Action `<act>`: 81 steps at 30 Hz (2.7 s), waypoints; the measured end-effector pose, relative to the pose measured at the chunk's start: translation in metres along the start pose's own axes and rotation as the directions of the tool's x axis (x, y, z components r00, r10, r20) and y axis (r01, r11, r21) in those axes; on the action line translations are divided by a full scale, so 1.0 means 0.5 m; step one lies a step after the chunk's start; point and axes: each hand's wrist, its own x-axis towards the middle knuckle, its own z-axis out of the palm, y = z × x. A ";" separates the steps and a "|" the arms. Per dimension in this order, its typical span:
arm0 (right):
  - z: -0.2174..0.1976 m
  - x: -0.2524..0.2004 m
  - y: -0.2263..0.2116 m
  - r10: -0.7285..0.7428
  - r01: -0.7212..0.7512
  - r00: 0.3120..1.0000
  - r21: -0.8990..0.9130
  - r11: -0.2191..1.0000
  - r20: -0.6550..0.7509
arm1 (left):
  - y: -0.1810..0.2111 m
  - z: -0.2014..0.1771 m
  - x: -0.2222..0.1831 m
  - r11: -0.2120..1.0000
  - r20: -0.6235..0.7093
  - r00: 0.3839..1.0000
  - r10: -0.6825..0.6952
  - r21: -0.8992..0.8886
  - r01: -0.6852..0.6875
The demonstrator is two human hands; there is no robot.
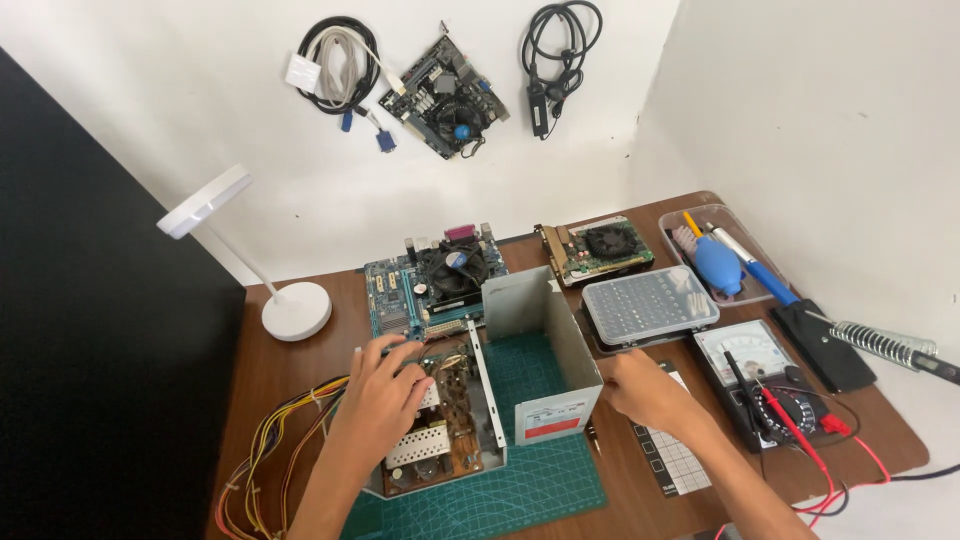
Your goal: Opening a computer power supply unit and applying thermal paste to internal components using a spatula
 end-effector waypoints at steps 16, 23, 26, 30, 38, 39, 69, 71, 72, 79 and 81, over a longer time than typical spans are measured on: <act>0.022 -0.021 -0.015 0.153 -0.153 0.987 0.010 0.988 0.041 | -0.018 0.029 -0.004 0.998 0.124 0.991 -0.046 0.053 0.040; 0.011 -0.035 -0.026 -0.031 0.032 0.999 0.048 0.998 -0.024 | -0.015 0.015 0.004 0.998 0.080 0.996 -0.033 -0.057 0.037; 0.022 -0.038 -0.012 -0.141 0.145 0.986 0.043 0.988 -0.086 | -0.017 0.007 0.007 0.983 0.093 0.992 -0.087 -0.153 0.100; 0.012 -0.045 -0.015 -0.201 0.208 0.976 0.082 0.975 -0.086 | -0.009 0.000 0.013 0.954 0.009 0.993 -0.119 -0.275 0.117; -0.002 -0.051 -0.016 -0.195 0.201 0.979 0.140 0.969 -0.059 | 0.128 -0.106 0.086 0.900 -0.214 0.976 -0.039 -0.432 -0.059; 0.000 -0.053 -0.017 -0.196 0.202 0.979 0.146 0.969 -0.052 | 0.150 -0.118 0.090 0.889 -0.275 0.961 -0.011 -0.442 -0.116; -0.149 -0.096 0.026 -0.048 0.150 0.938 0.280 0.948 -0.343 | 0.487 0.173 0.199 0.597 -0.038 0.991 -0.129 -0.801 0.047; -0.165 -0.102 0.019 -0.004 0.112 0.937 0.291 0.950 -0.349 | 0.492 0.160 0.219 0.575 -0.022 0.992 -0.124 -0.816 0.054; -0.173 -0.105 0.016 0.037 0.075 0.935 0.300 0.951 -0.353 | 0.495 0.154 0.230 0.553 -0.007 0.993 -0.121 -0.831 0.061; -0.172 -0.051 0.087 0.224 -0.139 0.812 0.194 0.971 -0.539 | 0.503 0.188 0.319 0.638 -0.110 0.982 -0.154 -0.770 0.013; -0.148 -0.022 0.145 0.256 -0.246 0.771 0.097 0.964 -0.583 | 0.499 0.202 0.346 0.636 -0.052 0.984 -0.168 -0.769 0.068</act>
